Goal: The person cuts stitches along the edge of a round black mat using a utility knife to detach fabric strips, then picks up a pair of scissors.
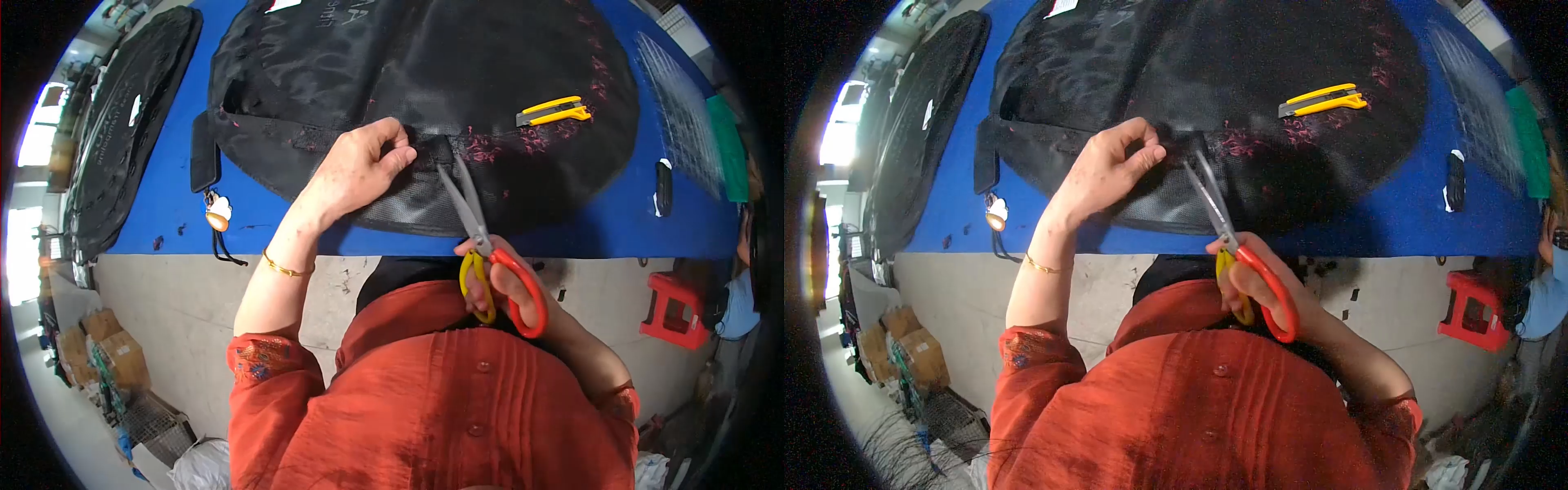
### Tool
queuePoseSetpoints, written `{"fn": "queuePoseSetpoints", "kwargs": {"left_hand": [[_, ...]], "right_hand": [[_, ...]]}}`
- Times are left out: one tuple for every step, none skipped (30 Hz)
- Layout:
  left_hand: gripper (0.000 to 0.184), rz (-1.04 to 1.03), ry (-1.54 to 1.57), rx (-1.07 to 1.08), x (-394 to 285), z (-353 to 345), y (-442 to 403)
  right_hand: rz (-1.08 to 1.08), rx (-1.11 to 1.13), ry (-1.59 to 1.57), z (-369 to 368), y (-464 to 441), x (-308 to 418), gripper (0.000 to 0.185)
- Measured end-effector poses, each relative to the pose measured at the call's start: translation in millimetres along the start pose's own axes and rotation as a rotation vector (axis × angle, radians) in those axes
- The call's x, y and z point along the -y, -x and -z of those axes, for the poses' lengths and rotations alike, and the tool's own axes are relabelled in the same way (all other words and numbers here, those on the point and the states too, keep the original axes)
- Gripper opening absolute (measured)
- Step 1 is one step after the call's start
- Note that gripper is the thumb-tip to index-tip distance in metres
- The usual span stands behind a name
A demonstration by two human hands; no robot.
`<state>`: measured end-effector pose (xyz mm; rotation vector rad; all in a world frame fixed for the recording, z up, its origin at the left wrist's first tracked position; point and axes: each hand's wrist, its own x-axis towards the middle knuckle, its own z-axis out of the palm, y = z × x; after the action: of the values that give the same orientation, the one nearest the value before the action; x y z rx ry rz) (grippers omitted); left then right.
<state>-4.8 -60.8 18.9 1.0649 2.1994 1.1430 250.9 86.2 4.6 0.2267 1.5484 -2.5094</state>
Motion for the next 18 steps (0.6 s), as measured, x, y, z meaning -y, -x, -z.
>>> {"fn": "queuePoseSetpoints", "kwargs": {"left_hand": [[0.021, -0.006, 0.002, 0.002, 3.1, -0.9, -2.7], [0.021, 0.008, 0.045, 0.003, 9.8, -1.2, -6.7], [0.021, 0.023, 0.088, 0.005, 10.6, -0.7, -9.3], [0.022, 0.057, 0.122, 0.006, 10.1, -0.2, -10.5], [0.022, 0.055, 0.121, 0.009, 8.3, 0.7, -11.3], [0.023, 0.148, 0.205, 0.024, 2.1, 2.8, -12.5], [0.024, 0.242, 0.29, 0.04, -1.8, 4.0, -13.1], [0.024, 0.239, 0.289, 0.041, -2.6, 4.5, -13.5], [0.024, 0.262, 0.332, 0.058, -3.4, 5.2, -14.2], [0.024, 0.286, 0.376, 0.075, -3.8, 5.6, -14.7], [0.024, 0.284, 0.376, 0.076, -3.2, 5.1, -14.9], [0.024, 0.295, 0.404, 0.068, -2.1, 4.4, -15.0], [0.023, 0.307, 0.432, 0.059, -1.4, 4.1, -14.9], [0.023, 0.307, 0.432, 0.06, -1.4, 4.3, -14.6], [0.023, 0.311, 0.447, 0.065, -1.4, 4.6, -14.2], [0.023, 0.315, 0.462, 0.071, -1.2, 4.6, -14.2], [0.022, 0.319, 0.467, 0.075, -0.7, 4.6, -14.5], [0.022, 0.321, 0.473, 0.079, 0.2, 4.8, -14.5]], "right_hand": [[-0.013, 0.009, 0.028, 0.3, -0.9, -1.6, 0.046], [-0.025, -0.001, 0.062, -2.6, -1.7, -1.4, 0.051], [-0.024, -0.004, 0.061, -2.5, -3.4, -3.8, 0.051], [-0.021, 0.014, 0.056, -0.7, -6.5, -8.2, 0.049], [-0.018, 0.034, 0.052, -0.3, -8.5, -10.7, 0.047], [-0.015, 0.033, 0.052, -2.2, -9.7, -10.8, 0.047], [-0.038, 0.026, 0.046, -4.6, -11.1, -10.7, 0.045], [-0.061, 0.019, 0.041, -6.5, -12.3, -10.6, 0.044], [-0.041, 0.018, 0.045, -6.0, -14.5, -15.2, 0.043], [-0.038, 0.016, 0.046, -6.7, -15.9, -15.4, 0.043], [-0.032, 0.009, 0.042, -7.1, -17.6, -15.4, 0.043], [-0.027, 0.002, 0.038, -7.7, -19.5, -15.5, 0.043], [-0.027, 0.001, 0.038, -8.7, -21.7, -16.7, 0.043], [-0.024, -0.024, 0.003, -9.8, -24.2, -18.4, 0.038], [-0.02, -0.05, -0.033, -10.9, -26.3, -19.3, 0.034], [-0.02, -0.052, -0.033, -11.8, -27.8, -19.0, 0.034], [-0.051, -0.047, -0.032, -12.5, -29.1, -18.0, 0.041], [-0.081, -0.042, -0.029, -13.4, -30.2, -16.2, 0.049]]}}
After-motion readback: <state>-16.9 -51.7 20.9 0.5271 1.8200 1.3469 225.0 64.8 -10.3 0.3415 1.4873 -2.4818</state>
